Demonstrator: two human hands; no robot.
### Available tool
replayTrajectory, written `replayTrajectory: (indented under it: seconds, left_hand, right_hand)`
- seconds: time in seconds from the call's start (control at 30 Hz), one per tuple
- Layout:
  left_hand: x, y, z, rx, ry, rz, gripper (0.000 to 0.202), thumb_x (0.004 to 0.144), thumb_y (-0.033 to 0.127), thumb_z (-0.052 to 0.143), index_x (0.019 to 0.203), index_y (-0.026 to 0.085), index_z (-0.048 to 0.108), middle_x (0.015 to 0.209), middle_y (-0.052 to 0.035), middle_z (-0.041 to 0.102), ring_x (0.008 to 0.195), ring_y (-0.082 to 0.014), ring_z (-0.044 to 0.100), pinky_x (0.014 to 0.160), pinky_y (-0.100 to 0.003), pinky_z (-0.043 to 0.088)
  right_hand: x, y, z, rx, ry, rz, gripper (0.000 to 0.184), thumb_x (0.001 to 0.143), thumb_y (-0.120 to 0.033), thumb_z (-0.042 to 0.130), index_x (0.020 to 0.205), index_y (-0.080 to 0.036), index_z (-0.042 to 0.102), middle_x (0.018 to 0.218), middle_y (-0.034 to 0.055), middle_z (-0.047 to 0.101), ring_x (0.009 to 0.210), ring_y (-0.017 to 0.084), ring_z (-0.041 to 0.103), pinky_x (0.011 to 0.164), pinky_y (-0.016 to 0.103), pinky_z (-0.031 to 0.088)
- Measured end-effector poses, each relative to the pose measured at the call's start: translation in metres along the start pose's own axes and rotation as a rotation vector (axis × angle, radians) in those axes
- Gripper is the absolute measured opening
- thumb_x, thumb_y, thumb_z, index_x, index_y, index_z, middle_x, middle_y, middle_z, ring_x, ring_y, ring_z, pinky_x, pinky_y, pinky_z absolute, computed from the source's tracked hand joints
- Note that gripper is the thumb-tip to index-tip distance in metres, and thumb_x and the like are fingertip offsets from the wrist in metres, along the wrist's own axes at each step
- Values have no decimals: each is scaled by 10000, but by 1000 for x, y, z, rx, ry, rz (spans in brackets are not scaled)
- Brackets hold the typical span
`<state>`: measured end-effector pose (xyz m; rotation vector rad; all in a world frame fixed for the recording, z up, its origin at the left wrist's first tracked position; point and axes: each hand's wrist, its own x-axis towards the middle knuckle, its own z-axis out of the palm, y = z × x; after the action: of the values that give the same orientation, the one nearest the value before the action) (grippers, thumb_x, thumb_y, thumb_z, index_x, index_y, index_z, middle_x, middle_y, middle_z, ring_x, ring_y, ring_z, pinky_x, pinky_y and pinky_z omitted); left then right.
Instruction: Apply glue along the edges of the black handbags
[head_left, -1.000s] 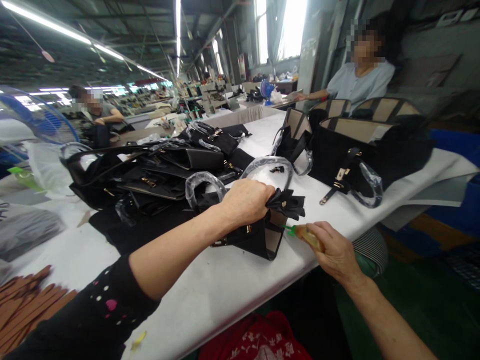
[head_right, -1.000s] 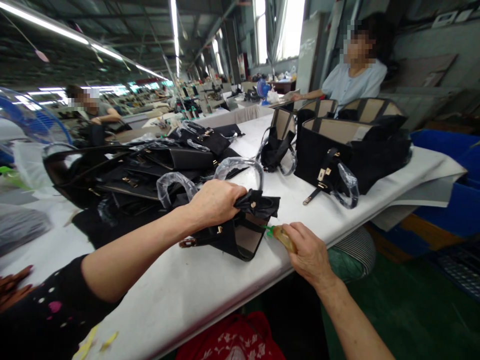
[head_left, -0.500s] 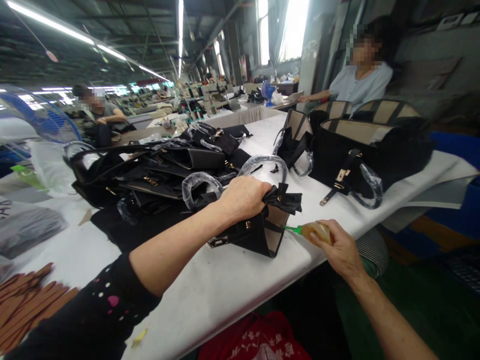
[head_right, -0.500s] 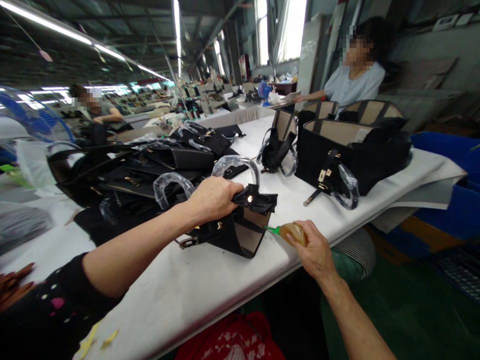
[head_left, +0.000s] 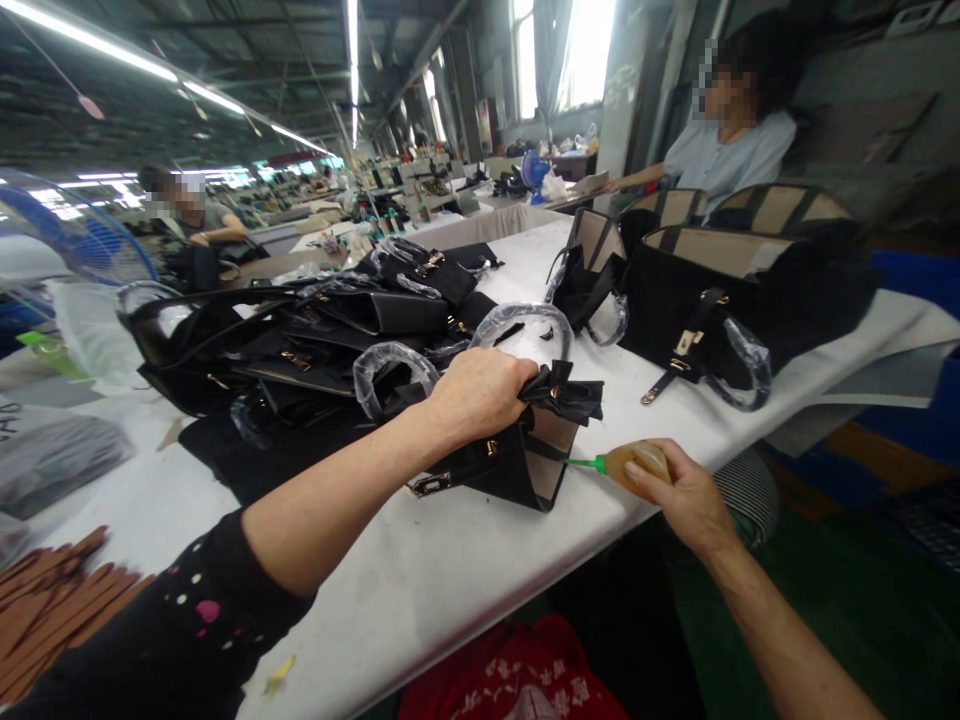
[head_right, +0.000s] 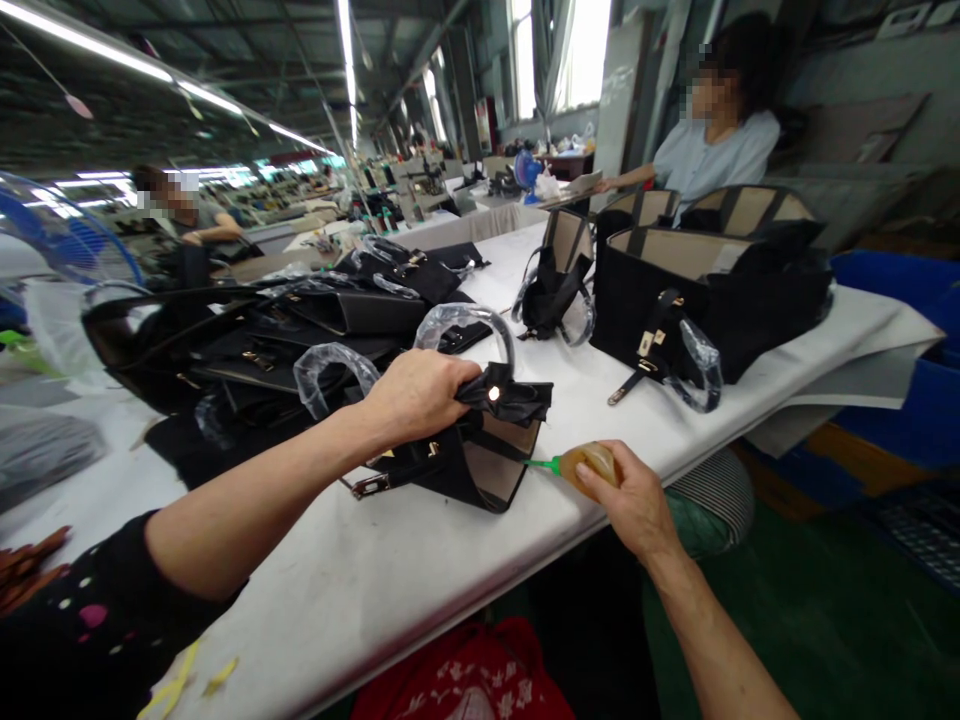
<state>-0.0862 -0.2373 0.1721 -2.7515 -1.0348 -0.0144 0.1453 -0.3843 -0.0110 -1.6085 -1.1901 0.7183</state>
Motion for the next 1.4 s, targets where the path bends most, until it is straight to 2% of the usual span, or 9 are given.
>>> replayTrajectory:
  seconds: [0.13,0.27,0.43,0.6,0.8,1.0,1.2,1.4]
  left_hand:
    - [-1,0,0,4,-4,6,249,906,368,524,880,236,733,749,-72,725,750,-273,708,579,-318,405]
    - [-2,0,0,16,5,16,184,865,298,549,867,234,721,743,-63,723,742,-269,707,567,-315,388]
    - [-3,1,-1,11,-3,5,173,861,301,555,858,236,715,754,-61,729,748,-268,707,573,-314,391]
    - [-3,1,-2,23,-15,-6,159,852,285,558,864,240,711,771,-59,734,755,-266,705,584,-314,402]
    - [-4,1,-1,21,5,6,151,845,292,555,823,243,696,745,-50,726,733,-269,704,555,-324,359]
    - [-3,1,-2,18,11,16,142,834,281,552,797,237,682,731,-49,721,730,-274,706,541,-329,322]
    - [-5,1,0,10,19,18,166,854,304,544,809,235,688,726,-53,717,716,-271,701,537,-326,323]
    - [-8,3,-2,2,4,25,173,857,296,547,830,225,702,731,-56,716,716,-263,695,545,-316,334]
  right_hand:
    - [-4,-4,1,3,-56,-12,305,823,-491,693,977,-229,671,835,-8,692,765,238,638,707,329,497]
    - [-7,0,2,-16,26,-24,330,834,-496,681,1025,-228,648,898,8,691,825,250,630,764,351,485]
    - [-10,2,2,-17,-75,-73,286,848,-497,687,974,-241,663,836,-11,671,763,230,626,701,328,481]
    - [-9,0,5,-38,34,-117,298,855,-494,680,1015,-244,651,923,14,671,827,244,617,764,348,472]
    - [-6,5,5,-32,66,-143,294,869,-496,667,1009,-239,630,894,10,657,800,236,622,728,334,482]
    - [-1,-3,5,-91,82,-203,268,853,-468,694,998,-246,656,935,26,647,863,255,600,801,362,450]
    - [-4,-4,1,-48,56,-137,266,867,-476,682,988,-243,639,859,-2,653,759,225,602,694,329,454]
    - [-13,-7,1,-42,18,-113,287,862,-475,697,1005,-234,638,891,-3,651,798,225,601,731,327,445]
